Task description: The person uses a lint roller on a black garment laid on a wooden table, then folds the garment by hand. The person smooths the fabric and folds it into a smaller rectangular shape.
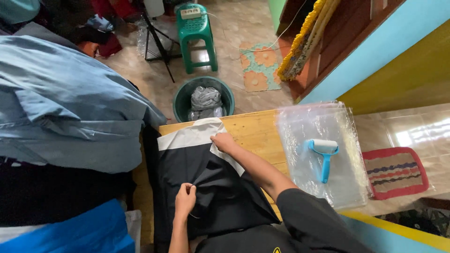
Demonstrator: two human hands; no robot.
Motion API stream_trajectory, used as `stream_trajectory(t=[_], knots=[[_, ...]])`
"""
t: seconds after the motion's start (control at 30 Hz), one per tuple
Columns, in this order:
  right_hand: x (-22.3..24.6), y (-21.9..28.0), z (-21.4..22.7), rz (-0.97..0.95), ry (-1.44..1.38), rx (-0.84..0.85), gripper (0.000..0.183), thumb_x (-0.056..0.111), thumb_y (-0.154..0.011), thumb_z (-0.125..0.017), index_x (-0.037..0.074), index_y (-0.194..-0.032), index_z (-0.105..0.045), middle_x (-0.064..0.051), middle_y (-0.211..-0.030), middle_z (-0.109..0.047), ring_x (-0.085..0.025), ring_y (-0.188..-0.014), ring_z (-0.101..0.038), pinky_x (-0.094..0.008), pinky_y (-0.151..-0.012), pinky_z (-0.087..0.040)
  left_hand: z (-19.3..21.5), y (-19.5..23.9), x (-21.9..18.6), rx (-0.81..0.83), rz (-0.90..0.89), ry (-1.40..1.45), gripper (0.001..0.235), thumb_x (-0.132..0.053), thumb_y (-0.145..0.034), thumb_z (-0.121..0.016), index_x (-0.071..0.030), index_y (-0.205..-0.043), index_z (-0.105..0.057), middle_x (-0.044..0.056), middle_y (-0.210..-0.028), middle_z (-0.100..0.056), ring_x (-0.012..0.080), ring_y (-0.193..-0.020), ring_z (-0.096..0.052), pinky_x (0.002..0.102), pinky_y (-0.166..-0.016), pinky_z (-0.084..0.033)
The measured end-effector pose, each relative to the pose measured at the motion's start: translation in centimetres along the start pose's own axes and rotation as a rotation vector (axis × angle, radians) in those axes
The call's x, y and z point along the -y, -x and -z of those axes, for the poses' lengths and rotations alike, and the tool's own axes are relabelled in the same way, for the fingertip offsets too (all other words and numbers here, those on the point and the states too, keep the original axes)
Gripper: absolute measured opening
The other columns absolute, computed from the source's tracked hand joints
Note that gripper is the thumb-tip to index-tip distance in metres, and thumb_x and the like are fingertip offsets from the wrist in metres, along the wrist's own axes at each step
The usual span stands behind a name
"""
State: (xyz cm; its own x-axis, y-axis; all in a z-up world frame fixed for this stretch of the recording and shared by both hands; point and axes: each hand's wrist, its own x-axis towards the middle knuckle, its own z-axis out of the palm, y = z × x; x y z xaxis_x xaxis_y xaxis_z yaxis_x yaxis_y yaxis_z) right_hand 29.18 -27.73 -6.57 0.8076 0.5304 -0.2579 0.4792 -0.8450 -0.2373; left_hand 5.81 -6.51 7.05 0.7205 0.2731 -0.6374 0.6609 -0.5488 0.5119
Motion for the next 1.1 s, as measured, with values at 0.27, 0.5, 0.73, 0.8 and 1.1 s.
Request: stream_trajectory(t=[0.27, 0.5, 0.73, 0.8, 1.1], knots=[[-5.9, -3.0, 0.0, 0.024, 0.139, 0.025, 0.018, 0.018, -0.083, -0.067, 0.024, -0.099, -0.061, -0.007, -0.086, -0.070, -0.034, -0.080, -0.073, -0.046, -0.054, -0.051, -1.7, -0.2, 3.5, 0.115, 0.062, -0.210, 0.049, -0.039, -0.091, -0.052, -0.019, -0.134, -0.064, 0.004, -0.132, -0.072, 0.0296, -0.124, -0.065, 0.043, -0.106, -0.049], [-9.1, -4.3, 3.7, 0.039, 0.018, 0.242, 0.014, 0.012, -0.072, -0.073, 0.013, -0.082, -0.064, -0.011, -0.086, -0.071, -0.035, -0.078, -0.071, -0.047, -0.059, -0.051, 3.3, 2.0, -1.2, 0.109, -0.057, 0.006, 0.039, -0.036, -0.095, -0.059, -0.016, -0.124, -0.073, 0.002, -0.099, -0.080, 0.0194, -0.096, -0.073, 0.033, -0.091, -0.052], [-11.1, -4.7, 5.8, -0.059, -0.050, 0.281, 0.022, 0.008, -0.078, -0.070, 0.017, -0.097, -0.078, -0.011, -0.089, -0.076, -0.035, -0.082, -0.071, -0.044, -0.074, -0.054, 4.4, 1.4, -1.1, 0.104, 0.004, -0.148, 0.034, -0.044, -0.094, -0.060, -0.022, -0.114, -0.077, -0.002, -0.109, -0.080, 0.0205, -0.108, -0.071, 0.035, -0.098, -0.052], [-10.7, -4.3, 6.2, -0.091, -0.106, 0.272, 0.015, 0.009, -0.077, -0.069, 0.014, -0.088, -0.078, -0.010, -0.081, -0.075, -0.033, -0.075, -0.070, -0.043, -0.069, -0.052, 4.8, 1.6, -1.2, 0.086, 0.034, -0.182, 0.032, -0.047, -0.093, -0.061, -0.023, -0.106, -0.079, -0.001, -0.097, -0.081, 0.0191, -0.098, -0.073, 0.034, -0.091, -0.053], [-7.2, -2.2, 8.0, -0.618, -0.506, 0.009, 0.014, 0.015, -0.077, -0.085, 0.009, -0.090, -0.085, -0.012, -0.089, -0.080, -0.024, -0.083, -0.075, -0.040, -0.074, -0.057, 4.9, 0.5, 0.5, 0.066, 0.040, -0.297, 0.026, -0.050, -0.095, -0.059, -0.031, -0.096, -0.076, -0.010, -0.097, -0.080, 0.0163, -0.096, -0.073, 0.034, -0.085, -0.054]])
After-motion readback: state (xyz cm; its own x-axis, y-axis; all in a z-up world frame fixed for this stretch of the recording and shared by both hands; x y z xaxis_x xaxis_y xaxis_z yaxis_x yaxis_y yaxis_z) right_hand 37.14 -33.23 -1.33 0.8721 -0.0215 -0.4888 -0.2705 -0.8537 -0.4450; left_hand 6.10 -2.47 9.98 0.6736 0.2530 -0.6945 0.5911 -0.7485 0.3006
